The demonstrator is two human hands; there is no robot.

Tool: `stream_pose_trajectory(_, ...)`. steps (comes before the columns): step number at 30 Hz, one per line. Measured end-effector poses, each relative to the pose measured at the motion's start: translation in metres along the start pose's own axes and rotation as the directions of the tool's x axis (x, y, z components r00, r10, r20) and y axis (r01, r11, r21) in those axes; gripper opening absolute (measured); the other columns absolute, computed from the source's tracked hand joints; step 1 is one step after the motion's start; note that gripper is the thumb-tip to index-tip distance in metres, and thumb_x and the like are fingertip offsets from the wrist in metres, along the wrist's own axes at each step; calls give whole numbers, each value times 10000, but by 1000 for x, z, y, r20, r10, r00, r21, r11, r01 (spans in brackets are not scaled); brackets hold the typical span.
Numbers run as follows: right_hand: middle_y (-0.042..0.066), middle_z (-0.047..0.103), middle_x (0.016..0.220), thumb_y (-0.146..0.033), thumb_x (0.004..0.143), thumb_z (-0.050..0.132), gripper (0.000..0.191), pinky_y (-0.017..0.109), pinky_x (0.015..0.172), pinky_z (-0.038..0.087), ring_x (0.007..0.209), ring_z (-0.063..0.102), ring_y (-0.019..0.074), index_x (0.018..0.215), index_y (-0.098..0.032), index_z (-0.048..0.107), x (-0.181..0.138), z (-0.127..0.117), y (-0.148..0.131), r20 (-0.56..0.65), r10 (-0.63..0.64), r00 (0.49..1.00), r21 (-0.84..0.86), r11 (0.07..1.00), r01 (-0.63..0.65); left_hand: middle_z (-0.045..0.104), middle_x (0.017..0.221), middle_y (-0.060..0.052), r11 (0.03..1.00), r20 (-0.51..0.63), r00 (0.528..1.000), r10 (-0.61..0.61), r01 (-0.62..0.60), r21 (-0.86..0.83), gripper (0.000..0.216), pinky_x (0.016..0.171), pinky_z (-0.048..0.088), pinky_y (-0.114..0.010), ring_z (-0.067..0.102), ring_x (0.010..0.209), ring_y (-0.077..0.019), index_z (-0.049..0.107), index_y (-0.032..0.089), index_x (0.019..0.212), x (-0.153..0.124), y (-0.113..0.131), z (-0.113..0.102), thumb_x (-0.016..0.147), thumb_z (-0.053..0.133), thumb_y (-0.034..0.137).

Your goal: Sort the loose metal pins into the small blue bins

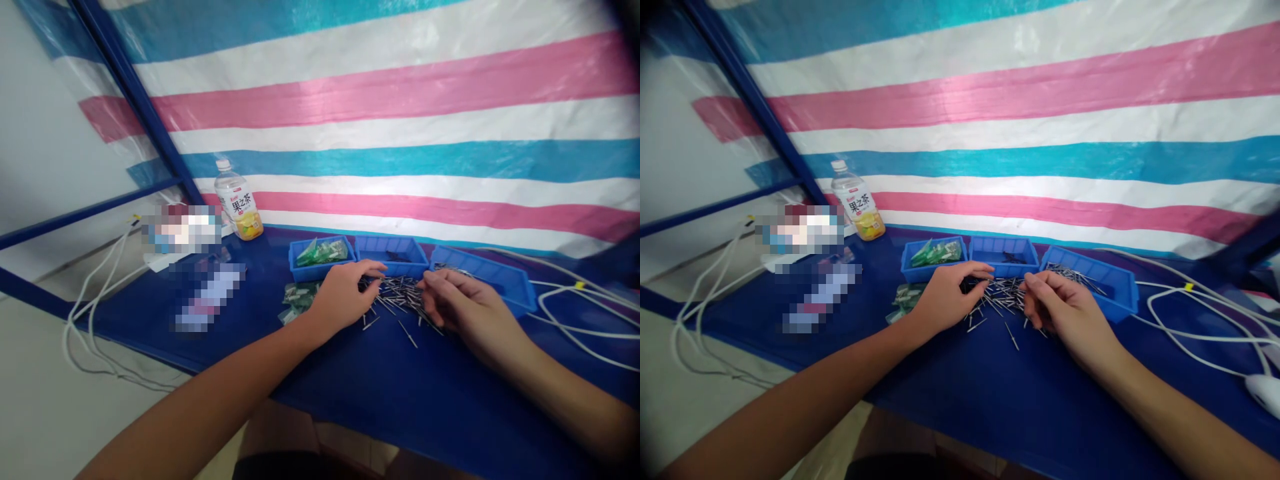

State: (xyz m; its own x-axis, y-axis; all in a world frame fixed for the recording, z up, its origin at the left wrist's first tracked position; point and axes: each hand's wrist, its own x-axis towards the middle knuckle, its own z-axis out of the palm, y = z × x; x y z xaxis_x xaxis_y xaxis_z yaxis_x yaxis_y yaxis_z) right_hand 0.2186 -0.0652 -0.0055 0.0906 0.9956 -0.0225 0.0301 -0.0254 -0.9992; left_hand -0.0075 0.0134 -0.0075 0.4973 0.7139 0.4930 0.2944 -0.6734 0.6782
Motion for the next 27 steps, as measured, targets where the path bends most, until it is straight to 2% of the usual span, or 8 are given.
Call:
stream_pose_trajectory(4,6,649,688,-579,956,709,359,239,453,341,519,497,120,906,-226,666,-1,1,-2,1,-8,1000,-13,1000,8,845,1074,-27,1000,-6,1000,16,-16,9,133,986,607,-376,792,993,-207,820,225,1037,2,3,-3,945,728,196)
stream_pose_trajectory(10,-3,652,678,-568,946,722,340,226,429,333,504,501,115,942,-233,667,0,1,0,-7,-17,1000,-25,1000,17,850,967,-16,991,-14,993,-114,112,-73,66,867,628,-324,785,883,-185,841,230,931,3,5,-6,887,805,197)
stream_pose_trajectory(17,-4,647,678,-564,952,719,340,225,436,352,503,501,108,911,-232,660,-1,3,-3,22,-12,1000,-23,1000,12,851,1034,-7,996,-89,994,-61,55,-74,114,854,629,-342,785,941,-189,838,249,1000,4,8,-8,945,744,214)
stream_pose_trajectory(22,-1,636,688,-561,929,748,337,230,419,344,517,505,118,970,-234,676,-1,4,-4,-11,-26,1000,14,1000,26,850,1023,-12,996,-47,997,-56,53,-66,130,882,648,-377,789,897,-190,827,240,996,3,7,-5,955,710,200)
stream_pose_trajectory(27,-3,642,683,-550,941,740,330,217,435,356,520,504,99,895,-230,673,0,3,-3,11,-28,1000,-4,1000,28,844,1000,-28,998,-53,998,-45,42,-48,79,878,646,-371,781,885,-193,802,219,970,3,10,-4,921,743,199)
